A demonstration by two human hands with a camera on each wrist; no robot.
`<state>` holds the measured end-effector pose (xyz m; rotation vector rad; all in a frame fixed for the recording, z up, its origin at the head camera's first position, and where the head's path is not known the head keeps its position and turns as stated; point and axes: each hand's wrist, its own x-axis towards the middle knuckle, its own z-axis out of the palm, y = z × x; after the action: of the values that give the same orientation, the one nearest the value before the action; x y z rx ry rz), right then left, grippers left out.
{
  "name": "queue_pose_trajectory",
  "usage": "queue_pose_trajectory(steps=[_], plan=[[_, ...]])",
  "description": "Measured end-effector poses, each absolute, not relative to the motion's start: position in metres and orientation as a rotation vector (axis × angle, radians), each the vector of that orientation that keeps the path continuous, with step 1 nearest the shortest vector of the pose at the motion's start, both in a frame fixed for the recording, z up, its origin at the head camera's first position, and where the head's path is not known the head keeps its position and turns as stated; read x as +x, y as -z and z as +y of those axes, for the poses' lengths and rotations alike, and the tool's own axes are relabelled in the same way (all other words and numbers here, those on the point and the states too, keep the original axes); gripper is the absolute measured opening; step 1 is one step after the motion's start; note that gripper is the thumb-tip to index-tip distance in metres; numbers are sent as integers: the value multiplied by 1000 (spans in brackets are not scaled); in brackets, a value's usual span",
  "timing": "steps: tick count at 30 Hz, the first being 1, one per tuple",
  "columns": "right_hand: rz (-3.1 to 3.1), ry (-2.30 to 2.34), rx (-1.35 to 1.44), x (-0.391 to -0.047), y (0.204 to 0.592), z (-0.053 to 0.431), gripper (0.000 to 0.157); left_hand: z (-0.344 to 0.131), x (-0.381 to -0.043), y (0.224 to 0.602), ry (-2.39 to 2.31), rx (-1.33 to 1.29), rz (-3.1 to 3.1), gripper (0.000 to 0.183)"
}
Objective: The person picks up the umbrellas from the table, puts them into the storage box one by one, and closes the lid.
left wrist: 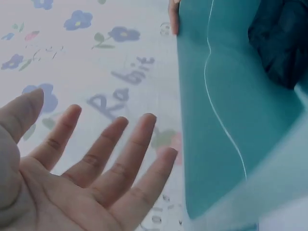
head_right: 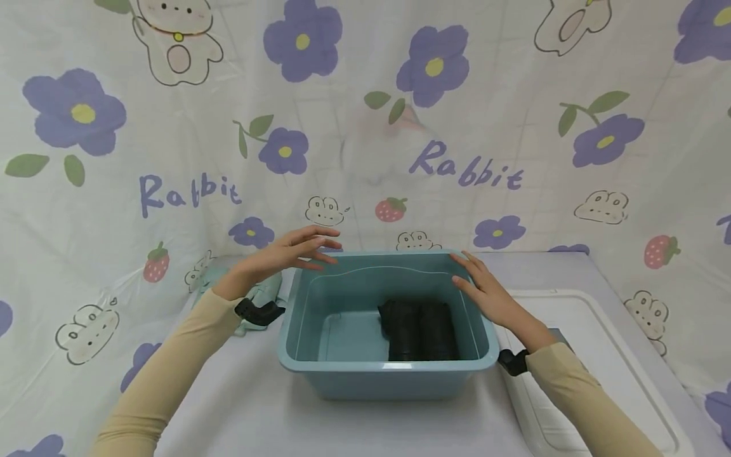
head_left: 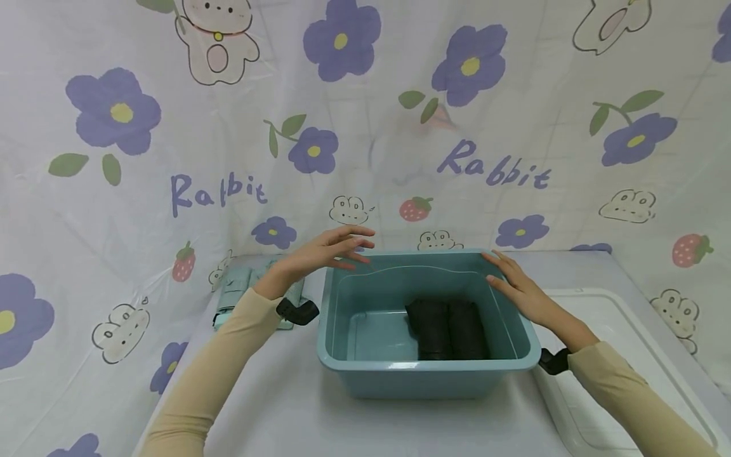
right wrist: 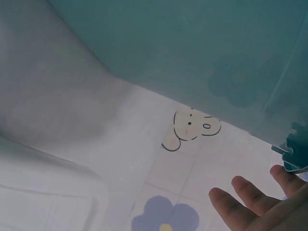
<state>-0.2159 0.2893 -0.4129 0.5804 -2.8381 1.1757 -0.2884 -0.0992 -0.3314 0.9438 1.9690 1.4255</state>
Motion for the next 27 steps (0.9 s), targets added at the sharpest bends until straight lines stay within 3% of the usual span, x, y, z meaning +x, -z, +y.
queue_pose_trajectory(steps=[27], plan=[[-2830,-1208,574,-216,413,289,51,-149,-289,387,-1954,745,2064,34]])
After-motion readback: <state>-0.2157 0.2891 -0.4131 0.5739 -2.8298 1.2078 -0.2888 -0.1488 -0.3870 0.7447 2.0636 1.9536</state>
